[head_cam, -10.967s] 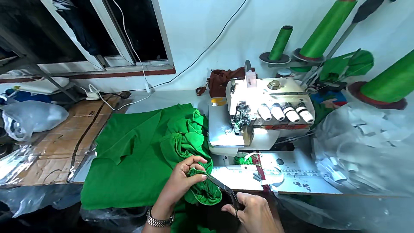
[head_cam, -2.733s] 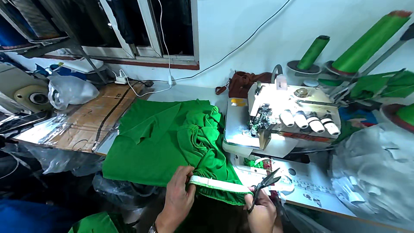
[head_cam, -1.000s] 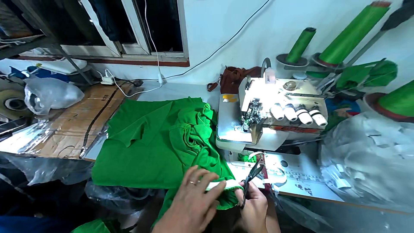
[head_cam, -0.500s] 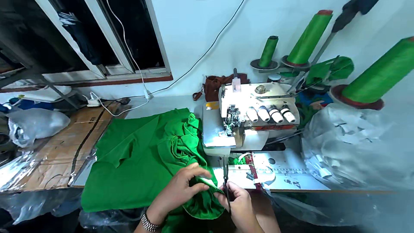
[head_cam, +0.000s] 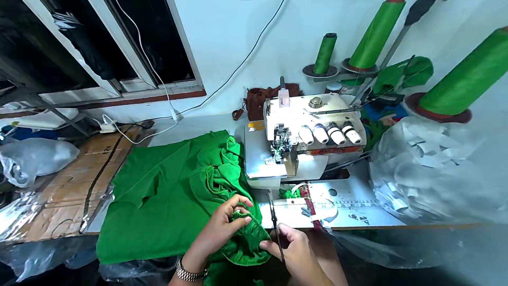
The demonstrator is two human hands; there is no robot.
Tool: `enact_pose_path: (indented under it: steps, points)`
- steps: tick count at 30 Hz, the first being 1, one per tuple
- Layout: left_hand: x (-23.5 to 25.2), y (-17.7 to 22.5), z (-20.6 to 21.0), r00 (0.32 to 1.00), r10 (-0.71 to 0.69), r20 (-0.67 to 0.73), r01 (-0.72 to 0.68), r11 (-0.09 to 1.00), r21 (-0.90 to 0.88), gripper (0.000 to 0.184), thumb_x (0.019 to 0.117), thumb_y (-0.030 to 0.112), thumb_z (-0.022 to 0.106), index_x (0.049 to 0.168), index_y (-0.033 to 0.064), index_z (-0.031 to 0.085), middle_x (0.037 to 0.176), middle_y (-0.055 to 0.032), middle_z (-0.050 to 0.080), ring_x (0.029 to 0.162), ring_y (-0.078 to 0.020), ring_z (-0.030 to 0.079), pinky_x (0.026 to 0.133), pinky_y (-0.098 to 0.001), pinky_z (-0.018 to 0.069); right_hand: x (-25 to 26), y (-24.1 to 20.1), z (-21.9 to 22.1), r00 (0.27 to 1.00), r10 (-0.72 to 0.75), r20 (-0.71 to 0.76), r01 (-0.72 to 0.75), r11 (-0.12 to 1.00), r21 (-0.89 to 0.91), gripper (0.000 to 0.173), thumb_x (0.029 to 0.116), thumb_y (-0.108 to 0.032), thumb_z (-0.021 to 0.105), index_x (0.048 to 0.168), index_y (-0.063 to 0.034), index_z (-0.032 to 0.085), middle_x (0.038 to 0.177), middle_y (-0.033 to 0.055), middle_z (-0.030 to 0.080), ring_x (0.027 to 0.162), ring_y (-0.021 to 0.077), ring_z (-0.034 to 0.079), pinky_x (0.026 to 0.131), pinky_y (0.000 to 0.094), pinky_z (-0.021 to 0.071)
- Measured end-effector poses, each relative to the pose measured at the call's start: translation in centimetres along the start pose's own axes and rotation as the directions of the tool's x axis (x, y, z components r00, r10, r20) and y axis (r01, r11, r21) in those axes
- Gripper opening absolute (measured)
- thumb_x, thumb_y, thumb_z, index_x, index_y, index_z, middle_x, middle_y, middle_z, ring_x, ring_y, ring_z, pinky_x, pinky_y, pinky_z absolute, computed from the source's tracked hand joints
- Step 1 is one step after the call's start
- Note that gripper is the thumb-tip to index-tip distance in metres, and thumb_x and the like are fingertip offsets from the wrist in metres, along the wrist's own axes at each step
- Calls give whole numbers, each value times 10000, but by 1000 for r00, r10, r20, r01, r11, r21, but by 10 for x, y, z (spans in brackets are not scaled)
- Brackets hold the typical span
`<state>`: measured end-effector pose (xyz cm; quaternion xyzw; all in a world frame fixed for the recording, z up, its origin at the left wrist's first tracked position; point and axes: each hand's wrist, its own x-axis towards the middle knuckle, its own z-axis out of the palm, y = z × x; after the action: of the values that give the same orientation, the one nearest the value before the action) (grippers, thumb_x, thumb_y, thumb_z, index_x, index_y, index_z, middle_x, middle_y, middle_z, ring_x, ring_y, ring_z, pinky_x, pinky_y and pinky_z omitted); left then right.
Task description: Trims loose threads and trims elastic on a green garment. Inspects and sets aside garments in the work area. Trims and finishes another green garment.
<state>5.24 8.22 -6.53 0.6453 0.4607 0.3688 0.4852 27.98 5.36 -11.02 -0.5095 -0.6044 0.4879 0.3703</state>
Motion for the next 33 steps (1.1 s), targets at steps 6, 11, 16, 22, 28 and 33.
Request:
enact_pose_path:
  steps: [6, 11, 16, 22, 28, 33]
  points:
    - [-3, -2, 5, 999, 36, -1, -36, 996, -81, 269, 886, 43, 714, 1150, 58, 668, 964, -9, 726, 879, -90, 688, 794, -254, 572, -22, -16, -28, 999, 7, 51, 21, 844, -536, 638, 738, -663, 776, 772, -38, 651, 667, 82, 599, 646, 244, 611, 596, 458, 486]
    - [-7, -5, 10, 993, 83, -89, -93, 989, -114, 319, 890, 5, 696, 1196, 61, 622, 939, -40, 737, 882, -124, 707, 815, -279, 583, -33, -16, -28, 999, -2, 47, 31, 775, -631, 632, 748, -658, 762, 741, -37, 647, 631, 98, 601, 611, 265, 621, 558, 470, 472]
    - [-11, -8, 12, 985, 86, -148, -105, 987, -120, 353, 890, 6, 699, 1224, 75, 607, 937, -45, 743, 882, -128, 714, 809, -268, 586, -32, -11, -21, 994, -111, 7, 89, 752, -653, 591, 751, -625, 765, 692, -54, 624, 579, 78, 568, 549, 233, 596, 501, 433, 446]
    - [-11, -11, 13, 980, 76, -185, -104, 983, -151, 409, 879, -9, 704, 1261, 79, 589, 931, -53, 743, 872, -143, 719, 811, -282, 592, -32, -6, -15, 983, -181, -14, 130, 757, -641, 585, 743, -622, 760, 658, -63, 608, 549, 71, 550, 511, 224, 582, 469, 416, 438]
    - [-10, -12, 14, 979, 75, -189, -109, 979, -173, 419, 875, -13, 709, 1266, 76, 587, 923, -67, 741, 861, -150, 719, 805, -278, 592, -33, -4, -15, 980, -197, -20, 139, 755, -641, 573, 752, -603, 755, 640, -65, 591, 531, 61, 529, 489, 208, 556, 460, 400, 418]
    - [-11, -12, 14, 979, 77, -190, -111, 978, -175, 419, 877, -14, 707, 1269, 75, 587, 918, -70, 742, 855, -145, 719, 799, -272, 590, -32, 1, -14, 977, -214, -12, 159, 762, -627, 573, 766, -595, 745, 628, -66, 573, 518, 55, 507, 471, 196, 529, 453, 386, 405]
